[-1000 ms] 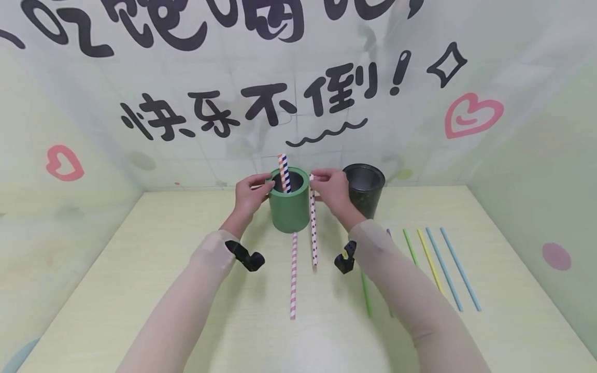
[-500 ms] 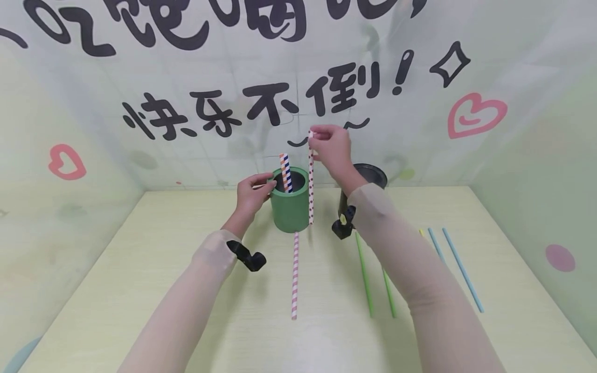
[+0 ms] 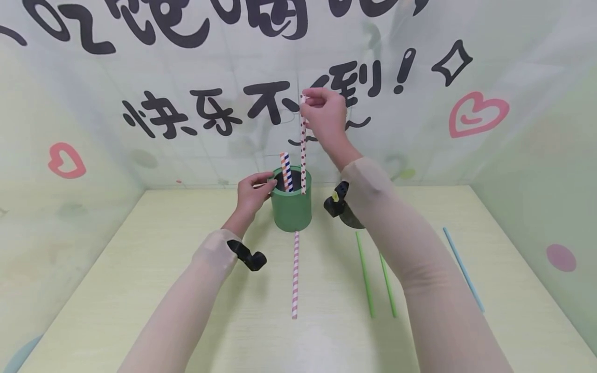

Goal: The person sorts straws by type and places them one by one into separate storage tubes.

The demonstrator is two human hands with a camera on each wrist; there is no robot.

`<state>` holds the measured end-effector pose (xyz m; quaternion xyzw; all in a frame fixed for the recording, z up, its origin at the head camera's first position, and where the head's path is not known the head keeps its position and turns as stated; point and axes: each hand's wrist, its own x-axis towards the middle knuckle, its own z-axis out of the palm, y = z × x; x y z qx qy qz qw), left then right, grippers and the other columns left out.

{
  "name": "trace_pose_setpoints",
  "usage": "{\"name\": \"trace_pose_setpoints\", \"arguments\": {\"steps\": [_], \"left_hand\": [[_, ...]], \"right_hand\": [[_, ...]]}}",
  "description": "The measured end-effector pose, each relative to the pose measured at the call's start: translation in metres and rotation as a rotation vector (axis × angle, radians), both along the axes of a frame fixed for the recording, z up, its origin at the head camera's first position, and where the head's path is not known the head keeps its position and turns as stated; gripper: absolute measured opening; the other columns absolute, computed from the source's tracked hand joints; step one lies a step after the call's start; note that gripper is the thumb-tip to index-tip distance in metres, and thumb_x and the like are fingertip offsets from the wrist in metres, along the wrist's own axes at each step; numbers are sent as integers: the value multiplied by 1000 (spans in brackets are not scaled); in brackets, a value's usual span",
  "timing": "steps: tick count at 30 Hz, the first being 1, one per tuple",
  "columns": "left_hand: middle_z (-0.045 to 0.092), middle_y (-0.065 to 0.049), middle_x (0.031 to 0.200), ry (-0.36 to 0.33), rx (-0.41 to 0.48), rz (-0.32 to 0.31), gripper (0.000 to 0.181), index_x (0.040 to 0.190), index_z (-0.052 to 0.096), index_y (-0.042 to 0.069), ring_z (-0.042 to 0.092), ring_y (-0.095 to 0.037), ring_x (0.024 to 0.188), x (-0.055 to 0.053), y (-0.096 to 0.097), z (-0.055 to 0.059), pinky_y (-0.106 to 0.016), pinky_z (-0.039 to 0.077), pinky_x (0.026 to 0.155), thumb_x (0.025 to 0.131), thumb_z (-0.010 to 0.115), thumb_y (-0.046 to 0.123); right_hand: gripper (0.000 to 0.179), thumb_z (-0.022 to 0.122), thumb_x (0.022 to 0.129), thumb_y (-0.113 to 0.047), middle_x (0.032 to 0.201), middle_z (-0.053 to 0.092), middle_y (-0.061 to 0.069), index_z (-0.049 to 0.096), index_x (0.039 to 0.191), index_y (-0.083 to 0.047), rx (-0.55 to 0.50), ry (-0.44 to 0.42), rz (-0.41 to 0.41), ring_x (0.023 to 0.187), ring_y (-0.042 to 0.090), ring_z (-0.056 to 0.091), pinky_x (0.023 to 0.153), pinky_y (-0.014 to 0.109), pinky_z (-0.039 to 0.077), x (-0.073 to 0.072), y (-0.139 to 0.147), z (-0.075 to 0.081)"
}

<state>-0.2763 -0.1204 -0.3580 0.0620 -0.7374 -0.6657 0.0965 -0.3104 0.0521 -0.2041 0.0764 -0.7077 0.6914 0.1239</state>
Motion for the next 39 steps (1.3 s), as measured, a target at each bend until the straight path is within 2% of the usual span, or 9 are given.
{"name": "trace_pose_setpoints", "arguments": {"steps": [5,10,20,30,39], "left_hand": [[58,-11,109,-5,-1,1,29,112,63,4,54,-22,99,0,0,0,-24,52,75,84,66,9],[58,-10,110,-11,-7,4,28,112,63,5,54,-22,99,0,0,0,-24,52,76,84,66,10],[59,-10,109,0,-3,6,28,111,64,4,54,-21,97,0,1,-1,-24,52,75,83,66,10],[59,-9,110,3,-8,-3,28,111,64,5,55,-21,97,-2,1,-2,-25,52,75,83,66,11],[59,-9,111,-7,-7,7,28,111,64,6,54,-21,99,-2,0,-3,-24,52,75,83,67,11]], "right_hand": [[28,64,82,-1,87,56,5,63,109,0,-13,34,-3,81,13,54,63,28,55,-2,-4,6],[29,64,82,0,87,56,4,63,111,0,-7,31,1,79,13,53,64,26,54,-3,-6,-1],[28,63,82,0,88,57,5,62,111,0,-30,-32,-8,80,13,54,67,25,54,-10,-2,-34],[29,63,82,1,89,57,6,63,111,-1,-9,-82,-15,81,14,55,67,26,54,-17,-6,-69],[28,62,83,1,89,55,7,62,111,1,56,-124,55,82,15,54,68,28,54,-20,-13,-91]]}}
